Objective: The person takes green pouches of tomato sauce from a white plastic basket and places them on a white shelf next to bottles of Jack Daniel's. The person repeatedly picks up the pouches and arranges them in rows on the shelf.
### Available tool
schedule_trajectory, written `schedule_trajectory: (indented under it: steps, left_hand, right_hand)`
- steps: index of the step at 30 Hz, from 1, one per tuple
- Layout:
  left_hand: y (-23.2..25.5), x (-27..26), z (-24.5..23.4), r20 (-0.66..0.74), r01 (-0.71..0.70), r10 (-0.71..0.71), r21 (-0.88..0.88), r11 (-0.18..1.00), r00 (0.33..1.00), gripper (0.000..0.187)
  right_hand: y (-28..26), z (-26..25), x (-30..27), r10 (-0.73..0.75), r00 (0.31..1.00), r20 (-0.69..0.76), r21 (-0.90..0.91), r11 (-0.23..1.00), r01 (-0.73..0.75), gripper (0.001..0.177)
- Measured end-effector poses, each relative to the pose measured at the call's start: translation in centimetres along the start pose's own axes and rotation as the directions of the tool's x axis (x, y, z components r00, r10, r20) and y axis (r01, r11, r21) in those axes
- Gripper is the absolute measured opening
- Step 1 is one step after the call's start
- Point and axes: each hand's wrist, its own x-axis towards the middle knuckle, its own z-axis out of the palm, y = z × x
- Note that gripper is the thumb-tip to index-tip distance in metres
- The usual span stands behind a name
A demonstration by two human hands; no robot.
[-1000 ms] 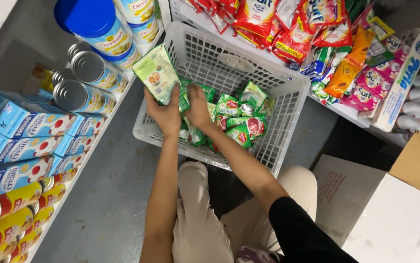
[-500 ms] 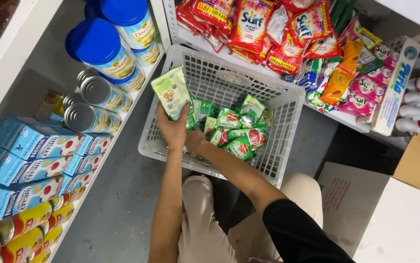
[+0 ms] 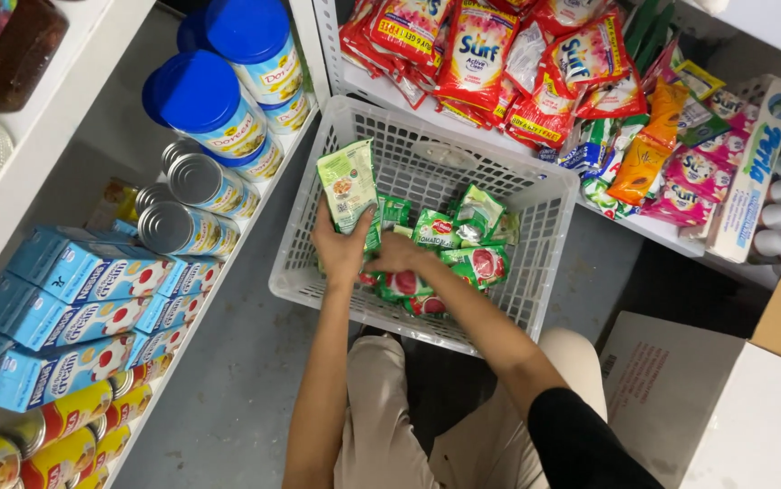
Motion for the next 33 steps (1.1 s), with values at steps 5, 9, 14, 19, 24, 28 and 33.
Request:
schedule_trajectory:
  steps: [5, 9, 14, 19, 24, 28, 33]
  left_hand:
    - [-0.2, 0.0, 0.0, 0.007, -0.035, 0.035, 0.010, 0.999, 0.999, 0.047]
    - [-0.1, 0.0, 0.3, 0.022, -0.059, 0.059, -0.029, 0.998, 0.998, 0.050]
    - [-1.3, -0.2, 0.2, 0.011, -0.025, 0.025, 0.015, 1.000, 1.000, 0.053]
    - [-1.3, -0.1, 0.5, 0.024, -0.012, 0.011, 0.031, 0.999, 1.000, 0.052]
    - [-2.9, 0.4, 0.4, 0.195, 0.109, -0.069, -0.207, 0.972, 0.978, 0.048]
    - [-5.7, -0.1, 0.9, 0.304, 0.372, -0.276, -0.329, 0.868, 0.912, 0.060]
    - [-4.8, -1.3, 2.3, 0.321, 0.272, -0.168, -0.312, 0.910, 0.932, 0.068]
  right_hand:
    - [7.1, 0.1, 1.1, -0.044, 0.978, -0.204, 0.349, 0.930, 0.115, 0.043]
    - [11.1, -1.5, -0.6, 0.137, 0.951, -0.276, 0.791, 0.594, 0.144, 0.047]
    - [12.3, -5.3, -4.4, 0.331, 0.901, -0.281, 0.936, 0.303, 0.181, 0.063]
    - [12.5, -7.1, -8.1, 0.253, 0.921, -0.295, 0.945, -0.064, 0.321, 0.070]
    - [2.9, -8.7, -13.3, 0.066, 0.941, -0.333, 0.817, -0.477, 0.323, 0.073]
    - [5.1, -3.9, -10.7, -0.077, 0.901, -0.428, 0.777, -0.540, 0.323, 0.063]
    - [1.6, -3.9, -11.4, 0.018, 0.926, -0.376, 0.871, -0.333, 0.360, 0.072]
